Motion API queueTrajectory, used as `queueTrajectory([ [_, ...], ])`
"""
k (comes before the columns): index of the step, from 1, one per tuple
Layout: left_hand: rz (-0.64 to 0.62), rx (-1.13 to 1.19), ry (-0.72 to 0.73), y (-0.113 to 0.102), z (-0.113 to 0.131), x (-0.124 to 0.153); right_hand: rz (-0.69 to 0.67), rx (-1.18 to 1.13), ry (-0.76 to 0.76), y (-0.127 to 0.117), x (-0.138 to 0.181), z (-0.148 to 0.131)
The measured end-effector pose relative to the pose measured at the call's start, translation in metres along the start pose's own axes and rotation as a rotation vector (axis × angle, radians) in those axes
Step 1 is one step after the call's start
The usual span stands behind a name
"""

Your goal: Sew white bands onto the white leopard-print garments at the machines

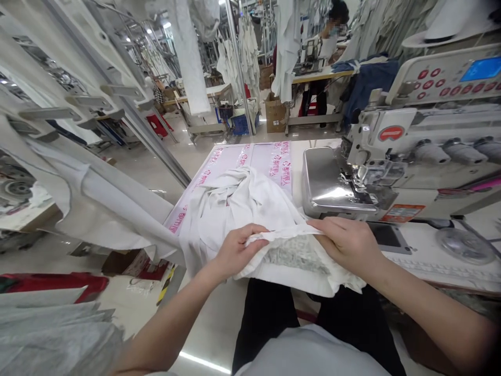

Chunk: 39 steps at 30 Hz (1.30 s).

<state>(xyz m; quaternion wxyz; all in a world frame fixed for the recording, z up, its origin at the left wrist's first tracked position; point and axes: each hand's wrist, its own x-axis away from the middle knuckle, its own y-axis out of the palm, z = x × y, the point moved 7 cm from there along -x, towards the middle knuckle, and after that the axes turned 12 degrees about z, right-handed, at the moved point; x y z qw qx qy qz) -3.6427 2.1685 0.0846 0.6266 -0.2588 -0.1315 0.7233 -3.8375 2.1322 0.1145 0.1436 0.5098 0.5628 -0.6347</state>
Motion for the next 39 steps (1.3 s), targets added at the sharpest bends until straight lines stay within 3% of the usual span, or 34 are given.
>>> queueTrajectory([
  [4, 0.065, -0.099, 0.133, -0.029, 0.008, -0.003, -0.127, -0.138, 0.145, 0.015, 0.011, 0.008],
  [7, 0.04, -0.261, 0.322, -0.03, 0.017, -0.007, -0.214, -0.203, 0.259, 0.028, 0.015, 0.006],
  [9, 0.159, -0.381, 0.481, -0.026, 0.026, -0.004, -0.246, -0.246, 0.325, 0.033, 0.014, 0.004],
  [11, 0.37, -0.454, 0.527, -0.023, 0.028, 0.007, -0.232, -0.28, 0.371, 0.034, 0.012, 0.003],
  [13, 0.508, -0.472, 0.475, -0.015, 0.024, 0.023, -0.189, -0.287, 0.397, 0.033, 0.01, 0.006],
  [16, 0.543, -0.455, 0.33, 0.003, 0.015, 0.044, -0.14, -0.26, 0.405, 0.031, 0.013, 0.01],
  [18, 0.553, -0.431, 0.156, 0.009, 0.005, 0.049, -0.127, -0.235, 0.396, 0.032, 0.015, 0.011],
  [23, 0.445, -0.132, -0.271, 0.022, -0.022, 0.041, -0.123, -0.236, 0.359, 0.033, 0.015, 0.004],
  [26, 0.351, 0.045, -0.305, 0.023, -0.026, 0.036, -0.115, -0.23, 0.352, 0.03, 0.012, 0.004],
  [28, 0.351, 0.068, -0.182, 0.01, -0.021, 0.036, -0.122, -0.226, 0.341, 0.026, 0.014, 0.009],
  [33, 0.386, -0.086, 0.127, -0.054, -0.005, 0.044, -0.125, -0.286, 0.336, 0.018, 0.033, 0.016],
  [36, 0.363, -0.264, 0.164, -0.081, 0.007, 0.029, -0.171, -0.407, 0.435, 0.03, 0.036, -0.001],
  [39, 0.414, -0.361, 0.147, -0.093, 0.024, -0.013, -0.245, -0.532, 0.561, 0.051, 0.021, -0.03],
])
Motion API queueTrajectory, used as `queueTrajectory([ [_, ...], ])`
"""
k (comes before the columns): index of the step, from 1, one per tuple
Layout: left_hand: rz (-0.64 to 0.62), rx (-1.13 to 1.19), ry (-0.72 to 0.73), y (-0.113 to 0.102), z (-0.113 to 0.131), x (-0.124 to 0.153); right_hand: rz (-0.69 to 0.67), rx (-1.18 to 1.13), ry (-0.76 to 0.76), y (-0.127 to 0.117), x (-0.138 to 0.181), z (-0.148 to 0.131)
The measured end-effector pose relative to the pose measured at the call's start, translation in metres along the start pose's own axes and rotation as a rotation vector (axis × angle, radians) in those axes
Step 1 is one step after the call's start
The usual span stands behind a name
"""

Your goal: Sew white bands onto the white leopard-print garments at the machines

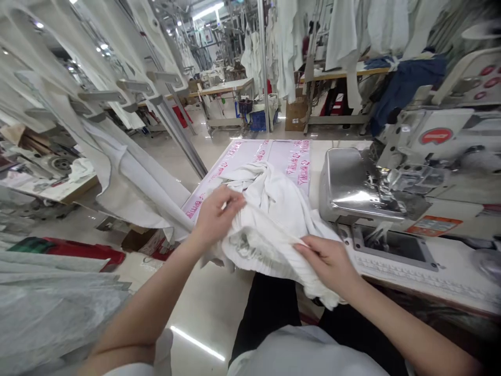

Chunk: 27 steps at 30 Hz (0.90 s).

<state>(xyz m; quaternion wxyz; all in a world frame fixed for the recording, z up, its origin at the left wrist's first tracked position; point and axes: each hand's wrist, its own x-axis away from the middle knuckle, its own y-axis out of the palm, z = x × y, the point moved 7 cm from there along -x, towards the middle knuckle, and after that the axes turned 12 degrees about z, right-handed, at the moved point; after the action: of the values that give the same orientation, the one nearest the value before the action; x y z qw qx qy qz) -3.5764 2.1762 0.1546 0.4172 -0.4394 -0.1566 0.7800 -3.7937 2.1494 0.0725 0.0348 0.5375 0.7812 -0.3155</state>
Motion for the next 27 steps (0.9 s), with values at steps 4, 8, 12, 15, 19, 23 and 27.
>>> queueTrajectory([
  [4, -0.035, 0.069, 0.041, 0.057, 0.036, -0.069, -0.046, -0.377, 0.287, 0.021, -0.022, -0.007],
  [8, -0.157, 0.143, 0.391, 0.151, 0.109, -0.095, 0.05, -0.74, 0.552, -0.01, -0.011, 0.029],
  [12, -0.468, 0.259, 0.53, 0.226, 0.146, -0.072, 0.201, -0.719, 0.714, -0.051, 0.042, 0.078],
  [15, -0.488, 0.281, 0.474, 0.242, 0.15, -0.069, 0.22, -0.732, 0.744, -0.064, 0.066, 0.096],
  [19, -0.458, 0.187, 0.411, 0.251, 0.151, -0.08, 0.239, -0.754, 0.698, -0.074, 0.058, 0.101],
  [23, -0.394, 0.183, 0.427, 0.26, 0.156, -0.093, 0.255, -0.722, 0.681, -0.085, 0.04, 0.105],
  [27, -0.4, 0.222, 0.418, 0.272, 0.154, -0.102, 0.265, -0.731, 0.689, -0.089, 0.028, 0.109],
])
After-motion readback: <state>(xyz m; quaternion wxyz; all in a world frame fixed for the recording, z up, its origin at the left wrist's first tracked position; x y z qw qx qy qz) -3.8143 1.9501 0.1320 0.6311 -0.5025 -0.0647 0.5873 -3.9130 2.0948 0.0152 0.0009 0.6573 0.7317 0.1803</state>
